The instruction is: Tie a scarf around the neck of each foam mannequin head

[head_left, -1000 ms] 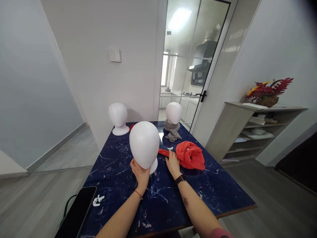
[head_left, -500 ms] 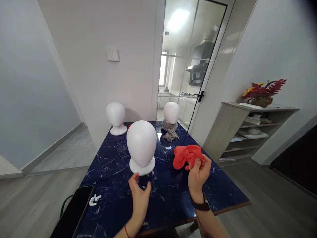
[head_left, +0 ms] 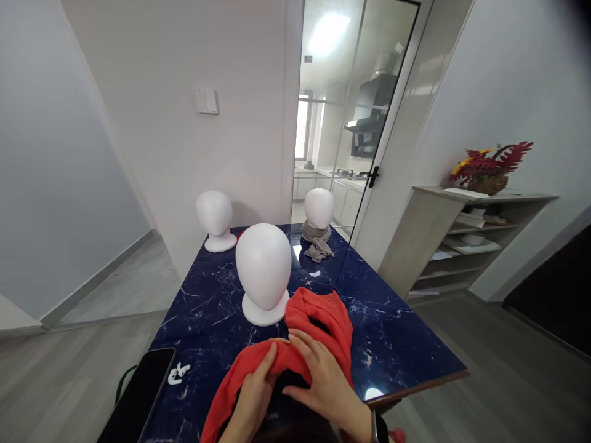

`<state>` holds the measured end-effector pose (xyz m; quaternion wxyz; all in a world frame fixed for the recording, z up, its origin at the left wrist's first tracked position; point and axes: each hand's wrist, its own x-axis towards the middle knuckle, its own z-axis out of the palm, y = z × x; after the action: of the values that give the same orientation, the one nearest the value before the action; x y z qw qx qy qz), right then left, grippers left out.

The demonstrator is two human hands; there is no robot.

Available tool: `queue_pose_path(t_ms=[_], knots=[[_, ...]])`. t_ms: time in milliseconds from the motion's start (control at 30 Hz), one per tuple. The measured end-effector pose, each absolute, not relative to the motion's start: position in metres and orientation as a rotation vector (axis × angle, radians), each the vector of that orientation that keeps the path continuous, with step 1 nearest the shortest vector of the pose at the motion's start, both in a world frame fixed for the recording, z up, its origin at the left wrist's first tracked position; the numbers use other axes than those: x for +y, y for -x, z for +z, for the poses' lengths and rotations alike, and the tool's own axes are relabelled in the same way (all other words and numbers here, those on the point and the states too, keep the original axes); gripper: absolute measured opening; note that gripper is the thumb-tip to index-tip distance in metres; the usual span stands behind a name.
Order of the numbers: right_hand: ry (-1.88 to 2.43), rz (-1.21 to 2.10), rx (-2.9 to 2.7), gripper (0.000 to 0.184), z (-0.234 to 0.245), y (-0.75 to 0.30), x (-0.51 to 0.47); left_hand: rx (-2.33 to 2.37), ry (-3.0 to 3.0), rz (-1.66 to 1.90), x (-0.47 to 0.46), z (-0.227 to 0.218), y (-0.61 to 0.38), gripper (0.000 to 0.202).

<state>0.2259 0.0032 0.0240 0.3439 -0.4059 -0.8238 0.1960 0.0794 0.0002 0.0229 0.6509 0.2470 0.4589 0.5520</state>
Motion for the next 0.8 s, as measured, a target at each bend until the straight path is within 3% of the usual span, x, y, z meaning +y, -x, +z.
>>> queue_pose_path(t_ms=[167,333,467,533,667,733,800], knots=[[1.405,0.432,-2.214,0.083,-0.011,-0.272,0.027,0.797,-0.624,1.354,-0.003,0.058,-0.055,0.023],[1.541,0.169,-2.194,0.049,0.013,-0.34,0.06,0.775,-0.673,1.696,-0.005,0.086,-0.033,0.021],[1.468,0.293,-1.853,0.038,0.032,-0.404,0.106,0.763,-0.612,1.974,-0.009,0.1,-0.009,0.021],[1.571,0.255,-1.587,0.039,0.036,-0.423,0.128,0.797,-0.619,1.958,-0.01,0.1,-0.007,0.02],[1.65,-0.006,-1.308,0.046,0.05,-0.392,0.131,0.86,-0.738,1.585,-0.012,0.093,-0.029,0.021],[1.478,0.17,-1.464,0.039,0.057,-0.344,0.105,0.847,-0.783,1.443,-0.013,0.091,-0.043,0.023],[1.206,0.66,-1.828,0.036,0.057,-0.288,0.069,0.84,-0.804,1.402,-0.017,0.092,-0.054,0.023]])
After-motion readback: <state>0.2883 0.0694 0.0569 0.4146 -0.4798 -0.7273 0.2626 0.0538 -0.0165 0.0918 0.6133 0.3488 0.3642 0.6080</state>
